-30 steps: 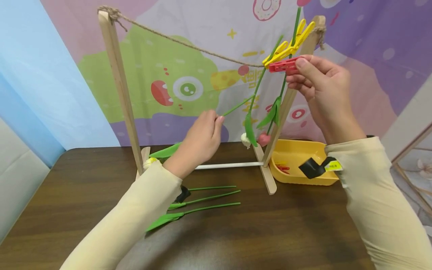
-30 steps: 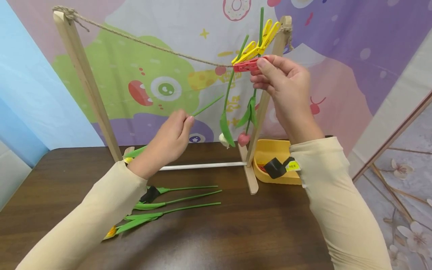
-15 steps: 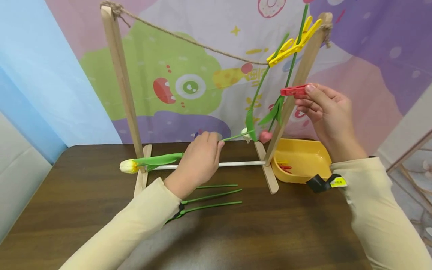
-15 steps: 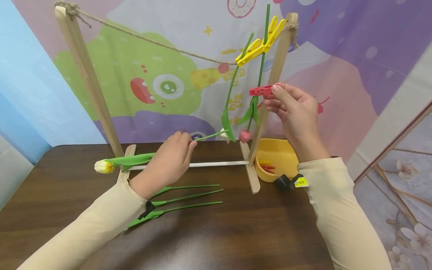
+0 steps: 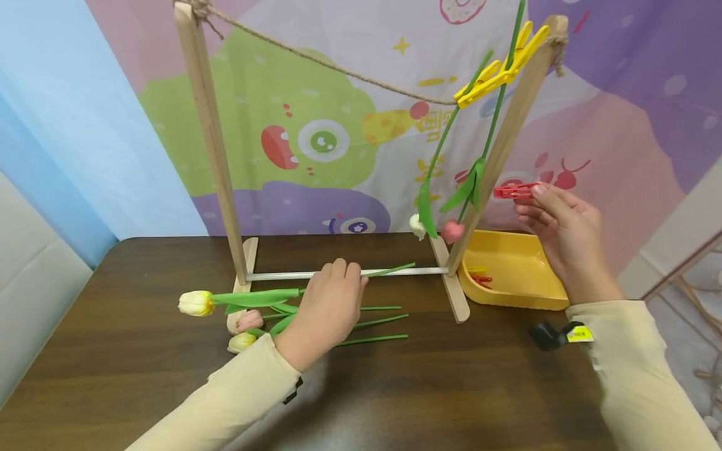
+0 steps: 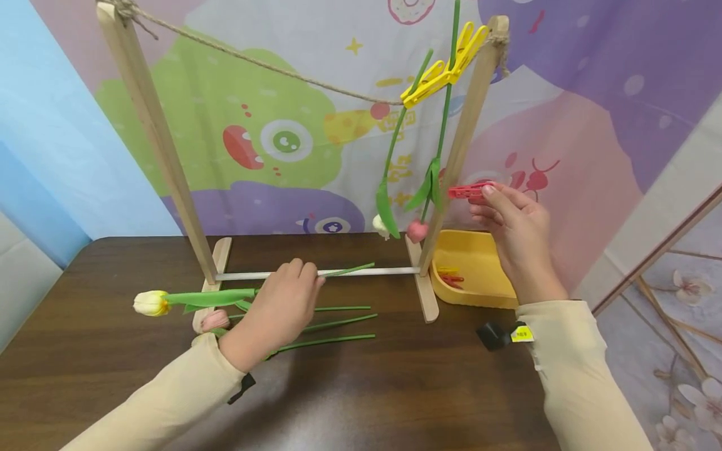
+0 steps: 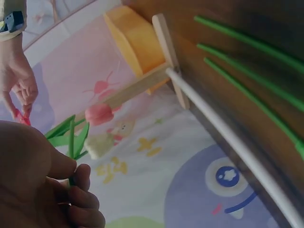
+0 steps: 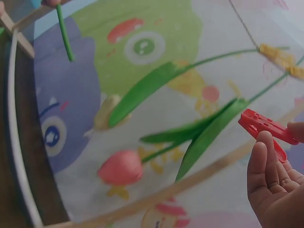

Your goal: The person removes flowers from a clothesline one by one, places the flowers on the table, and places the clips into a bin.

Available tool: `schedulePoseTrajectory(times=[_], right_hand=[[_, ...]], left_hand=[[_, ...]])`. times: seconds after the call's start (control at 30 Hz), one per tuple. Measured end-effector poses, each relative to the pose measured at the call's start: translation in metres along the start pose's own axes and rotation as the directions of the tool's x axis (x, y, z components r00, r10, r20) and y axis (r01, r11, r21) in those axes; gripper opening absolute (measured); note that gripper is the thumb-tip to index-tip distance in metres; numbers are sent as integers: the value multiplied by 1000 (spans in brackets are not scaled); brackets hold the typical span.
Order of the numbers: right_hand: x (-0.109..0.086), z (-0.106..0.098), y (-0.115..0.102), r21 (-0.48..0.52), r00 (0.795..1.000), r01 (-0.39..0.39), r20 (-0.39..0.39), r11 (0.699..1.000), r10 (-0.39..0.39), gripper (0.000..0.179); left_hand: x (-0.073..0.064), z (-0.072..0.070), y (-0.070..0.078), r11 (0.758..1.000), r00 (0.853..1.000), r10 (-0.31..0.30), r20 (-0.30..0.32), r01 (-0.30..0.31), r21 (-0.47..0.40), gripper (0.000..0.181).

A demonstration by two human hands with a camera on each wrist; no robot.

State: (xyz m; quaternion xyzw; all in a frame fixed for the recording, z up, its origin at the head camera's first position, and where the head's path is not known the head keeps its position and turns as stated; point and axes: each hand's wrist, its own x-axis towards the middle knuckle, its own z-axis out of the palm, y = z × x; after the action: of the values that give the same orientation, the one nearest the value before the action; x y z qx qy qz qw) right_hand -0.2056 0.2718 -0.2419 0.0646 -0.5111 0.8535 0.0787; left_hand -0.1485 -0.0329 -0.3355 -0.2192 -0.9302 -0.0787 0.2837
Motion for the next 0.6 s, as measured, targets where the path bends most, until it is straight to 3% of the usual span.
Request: schedulePoseTrajectory(times=[0.4, 0.6], right_hand=[[-3, -43, 24, -80, 994, -63, -89, 995, 56, 11], [-1, -56, 35, -34, 984, -131, -124, 991, 126, 10]], left_hand=[[-41, 10, 9, 998, 994, -66, 86, 66, -2, 23], [-56, 14, 15, 996, 989, -84, 124, 85, 4, 21]])
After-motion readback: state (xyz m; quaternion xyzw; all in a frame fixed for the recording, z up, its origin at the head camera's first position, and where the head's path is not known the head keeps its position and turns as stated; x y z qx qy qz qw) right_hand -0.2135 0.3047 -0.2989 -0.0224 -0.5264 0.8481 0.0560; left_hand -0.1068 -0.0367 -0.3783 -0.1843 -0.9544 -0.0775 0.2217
